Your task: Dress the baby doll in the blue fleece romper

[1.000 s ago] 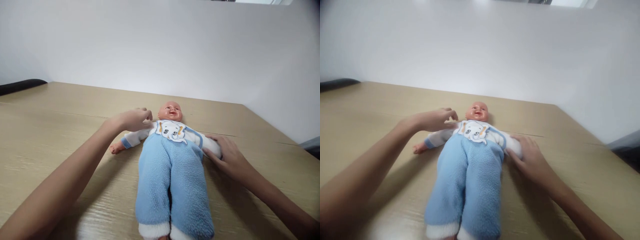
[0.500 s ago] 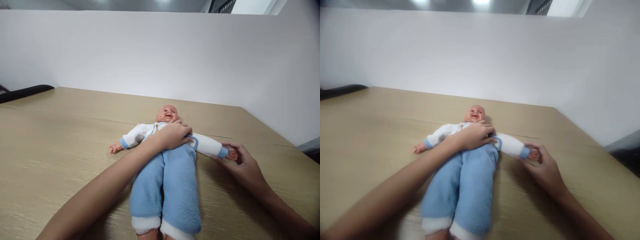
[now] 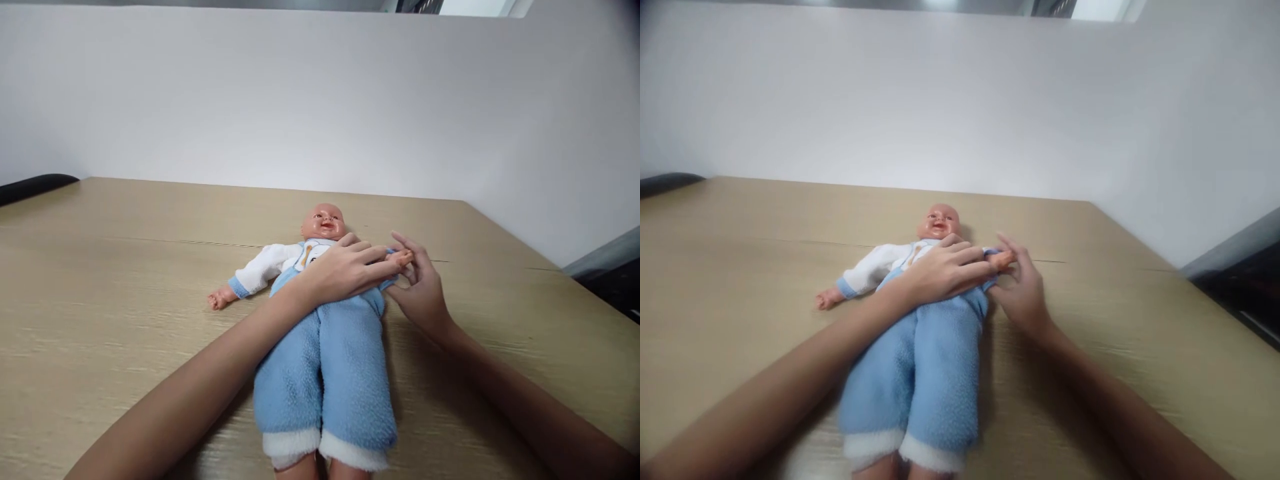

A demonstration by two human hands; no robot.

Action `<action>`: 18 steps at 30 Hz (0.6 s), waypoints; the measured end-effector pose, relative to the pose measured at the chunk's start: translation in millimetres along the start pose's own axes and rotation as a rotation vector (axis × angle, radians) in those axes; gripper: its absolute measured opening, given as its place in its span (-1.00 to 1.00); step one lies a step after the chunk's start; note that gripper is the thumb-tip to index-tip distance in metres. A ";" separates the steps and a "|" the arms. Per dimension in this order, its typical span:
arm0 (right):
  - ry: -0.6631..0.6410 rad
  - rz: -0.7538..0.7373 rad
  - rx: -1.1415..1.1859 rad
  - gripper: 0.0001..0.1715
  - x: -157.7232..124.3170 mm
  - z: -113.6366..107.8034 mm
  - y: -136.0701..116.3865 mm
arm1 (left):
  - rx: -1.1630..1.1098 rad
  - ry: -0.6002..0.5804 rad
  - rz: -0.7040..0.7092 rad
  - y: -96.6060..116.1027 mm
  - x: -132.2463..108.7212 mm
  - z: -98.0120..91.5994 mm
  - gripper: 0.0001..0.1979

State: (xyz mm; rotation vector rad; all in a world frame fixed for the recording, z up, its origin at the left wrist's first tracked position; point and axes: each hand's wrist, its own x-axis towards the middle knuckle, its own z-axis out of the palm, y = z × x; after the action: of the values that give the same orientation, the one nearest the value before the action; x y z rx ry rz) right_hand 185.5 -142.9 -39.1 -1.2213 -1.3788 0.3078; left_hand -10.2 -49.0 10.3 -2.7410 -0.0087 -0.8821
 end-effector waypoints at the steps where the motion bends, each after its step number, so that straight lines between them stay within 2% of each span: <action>1: -0.051 -0.015 -0.020 -0.04 -4.6 0.8 -1.7 | 0.006 0.023 0.031 -0.6 -1.3 -0.4 -0.59; 5: -0.140 -0.130 -0.130 -0.04 -15.7 -0.7 -9.3 | 0.027 0.086 0.107 -2.0 -5.7 -1.3 -0.62; 10: -0.090 -0.162 -0.231 -0.22 -18.9 -2.7 -12.0 | 0.039 0.086 0.076 -0.8 -7.6 -1.9 -0.63; 14: -0.098 -0.226 -0.318 -0.24 -22.7 -1.2 -16.2 | 0.011 0.082 0.061 -2.0 -9.6 -0.3 -0.64; 18: -0.156 -0.284 -0.330 -0.47 -25.1 2.3 -21.0 | -0.020 0.124 0.058 -3.0 -12.1 1.0 -0.65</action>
State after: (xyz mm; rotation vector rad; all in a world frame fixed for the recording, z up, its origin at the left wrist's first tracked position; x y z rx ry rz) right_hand 167.2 -170.0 -37.5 -1.2651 -1.7665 -0.0274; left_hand -19.8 -45.0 3.3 -2.6851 0.1026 -1.0398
